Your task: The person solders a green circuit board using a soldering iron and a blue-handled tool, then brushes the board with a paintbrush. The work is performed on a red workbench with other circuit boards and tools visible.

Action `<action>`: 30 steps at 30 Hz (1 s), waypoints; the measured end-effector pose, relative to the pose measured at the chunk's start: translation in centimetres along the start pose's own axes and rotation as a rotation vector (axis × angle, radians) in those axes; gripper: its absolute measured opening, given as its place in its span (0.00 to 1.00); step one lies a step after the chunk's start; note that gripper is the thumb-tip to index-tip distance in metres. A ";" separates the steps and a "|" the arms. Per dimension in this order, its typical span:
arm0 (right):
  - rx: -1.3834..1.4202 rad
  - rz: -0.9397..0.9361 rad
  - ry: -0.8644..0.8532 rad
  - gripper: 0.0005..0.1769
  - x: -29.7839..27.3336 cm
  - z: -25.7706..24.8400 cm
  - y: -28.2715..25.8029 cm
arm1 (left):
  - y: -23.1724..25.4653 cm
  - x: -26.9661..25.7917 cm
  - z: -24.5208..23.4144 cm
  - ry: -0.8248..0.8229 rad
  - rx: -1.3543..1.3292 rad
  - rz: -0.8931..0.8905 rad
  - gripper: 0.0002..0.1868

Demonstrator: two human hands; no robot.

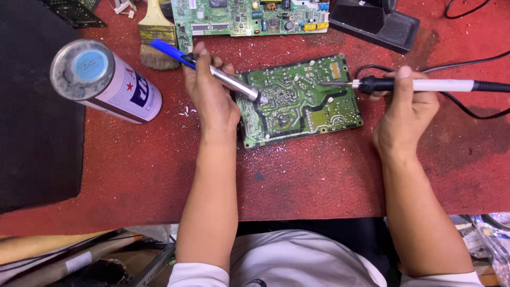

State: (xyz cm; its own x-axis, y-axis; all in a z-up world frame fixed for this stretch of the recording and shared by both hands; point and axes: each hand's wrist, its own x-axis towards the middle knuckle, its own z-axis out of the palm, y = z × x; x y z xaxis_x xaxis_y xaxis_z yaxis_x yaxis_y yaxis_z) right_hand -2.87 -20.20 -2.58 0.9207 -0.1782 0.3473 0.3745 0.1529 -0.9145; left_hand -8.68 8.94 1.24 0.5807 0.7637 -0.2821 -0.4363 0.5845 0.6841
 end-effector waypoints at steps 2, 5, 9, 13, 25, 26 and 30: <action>0.007 0.026 0.008 0.13 0.0 0.1 0.2 | -1.1 0.4 -0.2 -0.024 -0.004 0.054 0.11; 0.004 0.053 -0.001 0.12 -0.1 0.4 0.1 | -2.0 0.2 -0.3 -0.106 -0.065 0.159 0.12; -0.046 0.048 -0.038 0.12 -0.5 0.8 0.1 | -2.6 -0.5 -0.5 -0.273 -0.196 0.189 0.17; -0.038 0.074 -0.056 0.11 -0.9 1.3 0.2 | -4.0 -1.3 -0.1 -0.287 -0.229 0.131 0.20; -0.112 0.090 -0.086 0.10 -1.0 1.5 0.2 | -6.0 -2.4 1.8 -0.365 -0.095 0.291 0.13; -0.121 0.088 -0.090 0.10 -1.0 1.5 0.2 | -6.0 -2.5 1.9 -0.359 -0.077 0.293 0.13; -0.158 0.087 -0.104 0.10 -1.0 1.4 0.4 | -6.0 -2.8 2.1 -0.352 -0.014 0.314 0.14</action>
State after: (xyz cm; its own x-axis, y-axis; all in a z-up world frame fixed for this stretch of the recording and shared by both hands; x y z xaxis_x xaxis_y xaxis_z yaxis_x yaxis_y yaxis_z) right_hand -3.50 -18.56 -3.02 0.9583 -0.0680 0.2777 0.2788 0.0070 -0.9603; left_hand -6.24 2.67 -0.66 0.6159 0.7659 0.1844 -0.6360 0.3453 0.6902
